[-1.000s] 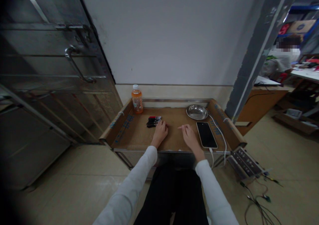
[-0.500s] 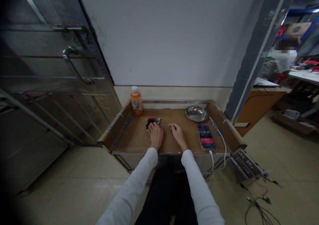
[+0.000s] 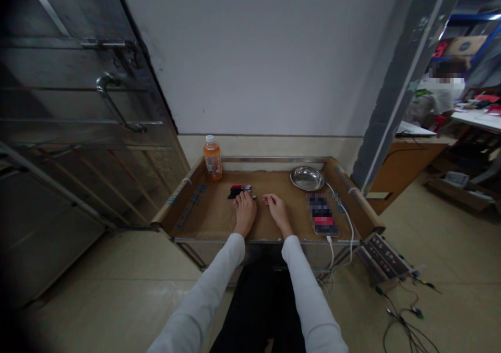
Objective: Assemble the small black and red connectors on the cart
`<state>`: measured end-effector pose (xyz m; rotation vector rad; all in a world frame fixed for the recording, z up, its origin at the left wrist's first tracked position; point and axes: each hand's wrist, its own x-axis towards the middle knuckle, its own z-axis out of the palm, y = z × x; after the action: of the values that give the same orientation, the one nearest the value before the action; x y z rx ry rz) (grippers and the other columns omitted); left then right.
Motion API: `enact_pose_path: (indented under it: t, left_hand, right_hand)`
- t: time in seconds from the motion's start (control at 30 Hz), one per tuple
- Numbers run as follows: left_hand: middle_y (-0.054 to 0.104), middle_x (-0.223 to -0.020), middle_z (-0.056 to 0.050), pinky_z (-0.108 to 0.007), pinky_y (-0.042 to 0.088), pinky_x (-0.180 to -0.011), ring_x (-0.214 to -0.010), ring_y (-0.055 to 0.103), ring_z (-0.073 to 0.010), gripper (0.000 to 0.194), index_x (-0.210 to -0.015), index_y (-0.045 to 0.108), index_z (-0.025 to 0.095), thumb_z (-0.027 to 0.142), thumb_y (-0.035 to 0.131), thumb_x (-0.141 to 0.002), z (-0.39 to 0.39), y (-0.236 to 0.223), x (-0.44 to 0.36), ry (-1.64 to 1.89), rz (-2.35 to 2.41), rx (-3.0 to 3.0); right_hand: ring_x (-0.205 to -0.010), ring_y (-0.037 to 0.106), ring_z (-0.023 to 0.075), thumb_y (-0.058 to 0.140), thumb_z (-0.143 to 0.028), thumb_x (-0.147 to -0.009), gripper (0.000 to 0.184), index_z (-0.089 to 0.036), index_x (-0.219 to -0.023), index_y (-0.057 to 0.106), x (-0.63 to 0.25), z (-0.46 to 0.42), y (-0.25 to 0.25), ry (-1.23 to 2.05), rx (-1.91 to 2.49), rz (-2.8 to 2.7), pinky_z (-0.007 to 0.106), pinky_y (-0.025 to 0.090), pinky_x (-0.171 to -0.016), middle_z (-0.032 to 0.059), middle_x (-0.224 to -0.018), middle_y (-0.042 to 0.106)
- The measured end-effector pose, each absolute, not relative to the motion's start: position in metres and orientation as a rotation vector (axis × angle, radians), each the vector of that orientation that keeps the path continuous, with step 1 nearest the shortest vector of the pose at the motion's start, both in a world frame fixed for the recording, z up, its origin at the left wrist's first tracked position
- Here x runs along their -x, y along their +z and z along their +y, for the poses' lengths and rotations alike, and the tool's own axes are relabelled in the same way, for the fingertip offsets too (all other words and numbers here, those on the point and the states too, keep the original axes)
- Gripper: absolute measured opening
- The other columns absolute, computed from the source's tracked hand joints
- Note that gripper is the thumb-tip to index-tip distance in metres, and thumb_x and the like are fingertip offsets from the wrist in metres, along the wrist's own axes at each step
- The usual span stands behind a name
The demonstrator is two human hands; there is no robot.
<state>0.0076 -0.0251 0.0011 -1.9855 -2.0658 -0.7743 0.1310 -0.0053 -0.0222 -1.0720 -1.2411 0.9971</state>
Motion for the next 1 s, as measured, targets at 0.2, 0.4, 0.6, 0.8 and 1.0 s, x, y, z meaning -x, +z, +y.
enact_pose_path:
  t: [0.2, 0.4, 0.6, 0.8, 1.0]
  left_hand:
    - [0.061, -0.103, -0.014, -0.036, 0.044, -0.087, -0.099, 0.058, -0.0233, 0.021, -0.103, 0.052, 0.012, 0.024, 0.037, -0.095, -0.019, 0.001, -0.008, -0.738, -1.818, 2.396]
    - [0.062, -0.103, -0.005, -0.028, 0.047, -0.085, -0.099, 0.059, -0.0163, 0.014, -0.104, 0.052, 0.02, 0.021, 0.043, -0.094, -0.015, 0.001, -0.013, -0.978, -1.604, 2.67]
    - [0.056, -0.106, -0.007, -0.03, 0.05, -0.086, -0.099, 0.06, -0.0167, 0.022, -0.106, 0.049, 0.018, 0.029, 0.055, -0.088, -0.006, 0.0, -0.022, -1.413, -1.565, 2.545]
    - [0.056, -0.107, -0.008, -0.034, 0.052, -0.087, -0.101, 0.06, -0.0181, 0.03, -0.113, 0.046, 0.02, 0.029, 0.057, -0.087, 0.001, -0.003, -0.019, -1.695, -1.493, 2.366]
    - [0.058, -0.115, -0.008, -0.031, 0.049, -0.094, -0.109, 0.058, -0.0159, 0.031, -0.123, 0.046, 0.022, 0.025, 0.047, -0.092, -0.004, 0.001, -0.017, -1.64, -1.37, 2.461]
  right_hand:
    - [-0.085, 0.061, 0.0182, 0.052, -0.049, -0.08, 0.032, -0.021, -0.087, 0.065, -0.13, -0.004, -0.023, 0.931, 1.081, -1.274, 0.032, 0.049, -0.08, 0.0058, -0.093, 0.068]
    - [-0.09, 0.059, 0.0172, 0.05, -0.049, -0.08, 0.03, -0.022, -0.094, 0.056, -0.129, -0.002, -0.022, 0.74, 1.174, -1.187, 0.032, 0.047, -0.084, 0.0058, -0.098, 0.064]
    - [-0.074, 0.058, 0.0153, 0.063, -0.048, -0.069, 0.03, -0.022, -0.085, 0.061, -0.139, 0.003, -0.027, 1.035, 1.008, -0.95, 0.027, 0.048, -0.064, 0.0023, -0.088, 0.066]
    - [-0.068, 0.06, 0.0124, 0.071, -0.034, -0.062, 0.024, -0.022, -0.083, 0.065, -0.146, 0.005, -0.026, 1.236, 0.839, -0.689, 0.026, 0.05, -0.063, -0.0002, -0.081, 0.068]
    - [-0.08, 0.065, 0.0181, 0.067, -0.037, -0.071, 0.017, -0.021, -0.076, 0.066, -0.142, 0.0, -0.02, 1.415, 0.825, -0.869, 0.032, 0.054, -0.071, 0.0025, -0.075, 0.069]
